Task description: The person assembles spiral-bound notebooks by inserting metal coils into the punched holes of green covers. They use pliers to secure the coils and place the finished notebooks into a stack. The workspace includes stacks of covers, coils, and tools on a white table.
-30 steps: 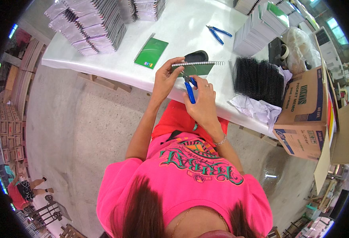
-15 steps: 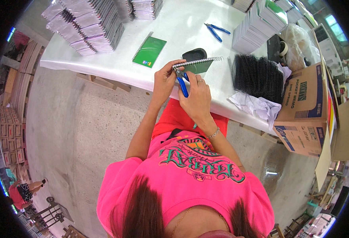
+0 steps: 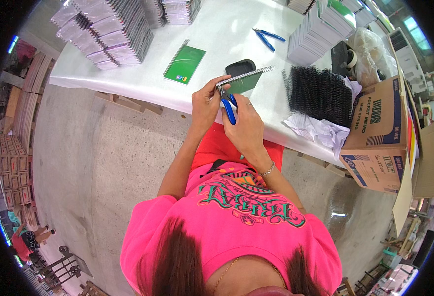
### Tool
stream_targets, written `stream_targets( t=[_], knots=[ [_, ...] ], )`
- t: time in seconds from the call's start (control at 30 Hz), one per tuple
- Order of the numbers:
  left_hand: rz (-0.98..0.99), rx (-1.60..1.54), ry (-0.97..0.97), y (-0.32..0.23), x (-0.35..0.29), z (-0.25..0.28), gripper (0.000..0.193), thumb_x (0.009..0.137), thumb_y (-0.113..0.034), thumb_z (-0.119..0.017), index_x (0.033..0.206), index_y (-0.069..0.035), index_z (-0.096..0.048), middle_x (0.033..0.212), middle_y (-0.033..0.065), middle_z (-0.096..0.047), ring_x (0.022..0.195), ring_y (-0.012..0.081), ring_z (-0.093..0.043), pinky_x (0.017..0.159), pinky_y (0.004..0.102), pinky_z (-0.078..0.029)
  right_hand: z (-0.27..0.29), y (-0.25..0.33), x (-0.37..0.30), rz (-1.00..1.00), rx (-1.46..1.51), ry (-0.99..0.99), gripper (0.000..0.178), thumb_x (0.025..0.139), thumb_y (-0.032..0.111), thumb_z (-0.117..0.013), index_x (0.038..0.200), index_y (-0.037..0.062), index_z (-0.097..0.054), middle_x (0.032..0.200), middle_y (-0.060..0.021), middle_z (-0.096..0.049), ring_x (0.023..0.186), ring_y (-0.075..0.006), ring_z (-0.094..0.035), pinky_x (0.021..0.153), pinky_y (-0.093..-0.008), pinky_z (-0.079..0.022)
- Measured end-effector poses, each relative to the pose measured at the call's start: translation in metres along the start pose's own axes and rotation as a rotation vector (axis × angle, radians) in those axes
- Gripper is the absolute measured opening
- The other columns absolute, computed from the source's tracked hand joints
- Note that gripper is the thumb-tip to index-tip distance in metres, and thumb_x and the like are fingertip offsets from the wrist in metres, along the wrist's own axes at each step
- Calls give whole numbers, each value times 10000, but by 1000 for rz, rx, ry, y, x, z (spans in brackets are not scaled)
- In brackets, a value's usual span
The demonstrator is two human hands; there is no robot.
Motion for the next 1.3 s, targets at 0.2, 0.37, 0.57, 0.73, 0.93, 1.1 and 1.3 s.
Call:
stream_targets(
  t=[0.2, 0.37, 0.57, 0.73, 0.93, 1.1, 1.3],
  knots=[
    [-10, 10, -1, -1, -1, -2, 352, 921, 62, -496, 1199, -48, -682, 903, 122, -753, 715, 32, -590, 601, 216, -460, 3, 1, -1, -6, -6, 2, 364, 838, 139, -685, 1146, -2, -553, 1008, -178, -636, 807, -349, -636, 724, -442, -506],
    [-6, 112, -1, -12, -6, -5, 380, 906, 77, -496, 1198, -74, -687, 899, 136, -749, 706, 50, -619, 584, 220, -457, -3, -13, 0, -255, 533, 437, 248, 925, 207, -595, 1105, 48, -532, 846, -132, -616, 705, -326, -647, 603, -423, -497],
    [-46, 123, 167, -32, -2, 8, 363, 907, 40, -542, 1217, -84, -684, 955, 76, -742, 721, 54, -578, 615, 211, -455, 22, -22, 11, -577, 1508, 1046, 321, 960, 356, -598, 1024, 41, -585, 751, -47, -563, 642, -186, -598, 573, -282, -450],
    [-72, 381, 328, -82, 32, 56, 371, 946, -43, -554, 1307, -93, -623, 1128, 34, -707, 891, 76, -606, 771, 246, -493, 28, -59, 22, -153, 457, 470, 497, 884, 453, -682, 1085, 6, -602, 741, -73, -559, 743, -206, -618, 666, -323, -470],
    [-489, 774, 451, -87, 120, 87, 431, 952, -105, -461, 1371, -109, -561, 1337, 149, -602, 1191, 316, -565, 1049, 385, -398, 13, -97, 21, -115, -254, -10, 625, 810, 493, -729, 1222, 50, -573, 1112, -227, -534, 1012, -403, -504, 861, -502, -423],
    [-347, 1046, 787, -26, 181, 65, 510, 916, -159, -385, 1405, -128, -527, 1369, 156, -573, 1229, 322, -539, 1118, 439, -318, 9, -105, 18, -105, -364, -159, 597, 879, 497, -657, 1273, 58, -564, 1255, -258, -493, 1128, -421, -454, 955, -516, -387],
    [-276, 1215, 710, 20, 175, 61, 527, 888, -194, -434, 1403, -205, -546, 1431, 134, -479, 1315, 304, -453, 1137, 486, -270, 14, -115, 18, -193, -316, -146, 492, 974, 423, -561, 1291, 47, -565, 1323, -265, -468, 1176, -429, -440, 977, -523, -389]
  ],
)
Point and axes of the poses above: each hand's wrist, its own x-axis towards the middle knuckle, its own z-axis out of the back of the hand, y = z × x, the point moved 3 cm from there along x, towards the middle knuckle
